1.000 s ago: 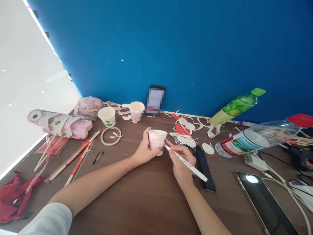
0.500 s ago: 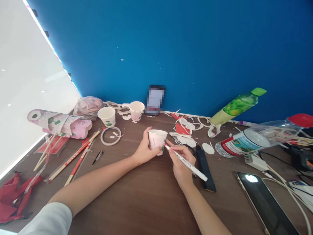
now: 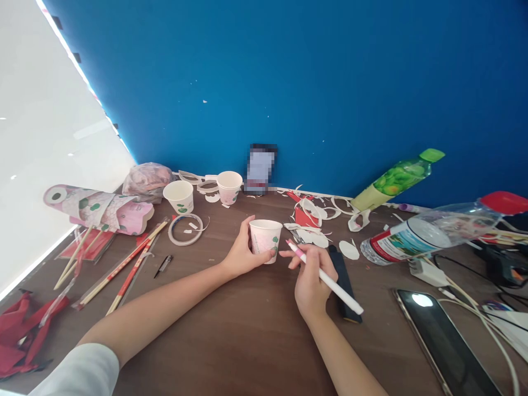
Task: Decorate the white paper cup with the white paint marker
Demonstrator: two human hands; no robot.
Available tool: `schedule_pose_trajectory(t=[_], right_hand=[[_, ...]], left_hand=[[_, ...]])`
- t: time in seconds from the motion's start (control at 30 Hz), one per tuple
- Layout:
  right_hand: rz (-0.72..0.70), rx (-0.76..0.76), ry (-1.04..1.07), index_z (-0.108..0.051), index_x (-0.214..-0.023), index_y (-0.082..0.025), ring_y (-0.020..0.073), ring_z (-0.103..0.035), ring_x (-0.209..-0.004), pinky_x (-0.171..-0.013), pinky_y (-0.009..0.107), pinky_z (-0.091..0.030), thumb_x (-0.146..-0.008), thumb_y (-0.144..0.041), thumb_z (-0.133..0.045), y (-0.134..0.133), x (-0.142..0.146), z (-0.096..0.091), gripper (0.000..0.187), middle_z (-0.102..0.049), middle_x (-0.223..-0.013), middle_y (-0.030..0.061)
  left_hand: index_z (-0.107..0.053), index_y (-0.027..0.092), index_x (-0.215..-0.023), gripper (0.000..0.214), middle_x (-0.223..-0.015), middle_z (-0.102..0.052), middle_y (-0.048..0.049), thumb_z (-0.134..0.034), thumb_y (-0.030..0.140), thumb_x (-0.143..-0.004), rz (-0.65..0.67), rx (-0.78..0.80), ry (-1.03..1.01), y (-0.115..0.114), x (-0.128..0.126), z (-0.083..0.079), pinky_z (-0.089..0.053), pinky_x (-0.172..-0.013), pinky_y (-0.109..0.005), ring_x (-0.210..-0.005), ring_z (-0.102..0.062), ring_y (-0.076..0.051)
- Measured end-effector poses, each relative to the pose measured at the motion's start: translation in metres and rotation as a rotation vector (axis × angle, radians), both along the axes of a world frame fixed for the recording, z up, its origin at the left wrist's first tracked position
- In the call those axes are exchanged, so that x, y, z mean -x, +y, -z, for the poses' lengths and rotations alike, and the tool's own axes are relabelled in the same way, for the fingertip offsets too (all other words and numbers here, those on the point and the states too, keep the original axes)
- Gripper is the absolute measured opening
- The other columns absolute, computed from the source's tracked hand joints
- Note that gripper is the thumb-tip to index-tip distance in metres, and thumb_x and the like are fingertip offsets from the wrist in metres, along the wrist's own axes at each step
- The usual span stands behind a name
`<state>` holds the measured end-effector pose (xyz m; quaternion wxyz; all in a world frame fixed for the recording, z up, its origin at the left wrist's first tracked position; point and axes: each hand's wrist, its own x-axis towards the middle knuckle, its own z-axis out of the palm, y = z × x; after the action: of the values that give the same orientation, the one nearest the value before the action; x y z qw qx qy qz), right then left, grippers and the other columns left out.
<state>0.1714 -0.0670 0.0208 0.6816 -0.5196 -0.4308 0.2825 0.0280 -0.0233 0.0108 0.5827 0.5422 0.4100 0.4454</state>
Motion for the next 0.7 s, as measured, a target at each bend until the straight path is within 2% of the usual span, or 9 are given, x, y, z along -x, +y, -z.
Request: schedule_pose_trajectory(t=[0.1, 0.2, 0.4, 0.7], right_hand=[[0.025, 0.056, -0.05, -0.063, -0.086, -0.021, 0.0255, -0.075, -0.079, -0.073, 0.037, -0.059, -0.075, -0.035, -0.072, -0.0023, 0.0027, -0.0056, 0.019, -0.074, -0.071, 0.0032], [-0.061, 0.022, -0.035, -0.064, -0.078, -0.021, 0.0285, -0.073, -0.095, -0.077, 0.037, -0.06, -0.072, -0.029, -0.074, -0.0043, 0.0051, -0.0075, 0.014, -0.077, -0.096, 0.0098], [-0.167, -0.016, -0.022, -0.066, -0.075, -0.022, 0.0309, -0.068, -0.108, -0.087, 0.041, -0.058, -0.075, -0.025, -0.072, -0.0057, 0.0058, -0.0045, 0.006, -0.077, -0.097, 0.009], [-0.171, -0.024, -0.044, -0.067, -0.074, -0.021, 0.028, -0.073, -0.097, -0.084, 0.041, -0.059, -0.074, -0.025, -0.073, -0.0046, 0.0061, -0.0032, 0.006, -0.076, -0.102, 0.0111]], left_hand=[[-0.018, 0.023, -0.135, 0.092, -0.13, -0.047, -0.0144, -0.076, 0.026, -0.064, 0.024, 0.047, -0.072, 0.0007, -0.0006, -0.0003, -0.045, -0.1, -0.043, -0.118, -0.054, -0.026], [-0.021, 0.024, -0.131, 0.088, -0.128, -0.048, -0.0131, -0.077, 0.028, -0.063, 0.049, 0.042, -0.106, 0.0009, -0.0011, 0.002, -0.047, -0.098, -0.043, -0.116, -0.055, -0.026], [-0.023, 0.024, -0.127, 0.082, -0.13, -0.046, -0.0133, -0.075, 0.026, -0.065, 0.055, -0.022, -0.082, 0.0006, -0.0024, 0.0055, -0.047, -0.098, -0.04, -0.116, -0.055, -0.025], [-0.023, 0.023, -0.127, 0.082, -0.129, -0.048, -0.013, -0.074, 0.024, -0.063, 0.048, -0.046, -0.045, 0.0006, -0.0027, 0.0029, -0.046, -0.098, -0.04, -0.114, -0.056, -0.025]])
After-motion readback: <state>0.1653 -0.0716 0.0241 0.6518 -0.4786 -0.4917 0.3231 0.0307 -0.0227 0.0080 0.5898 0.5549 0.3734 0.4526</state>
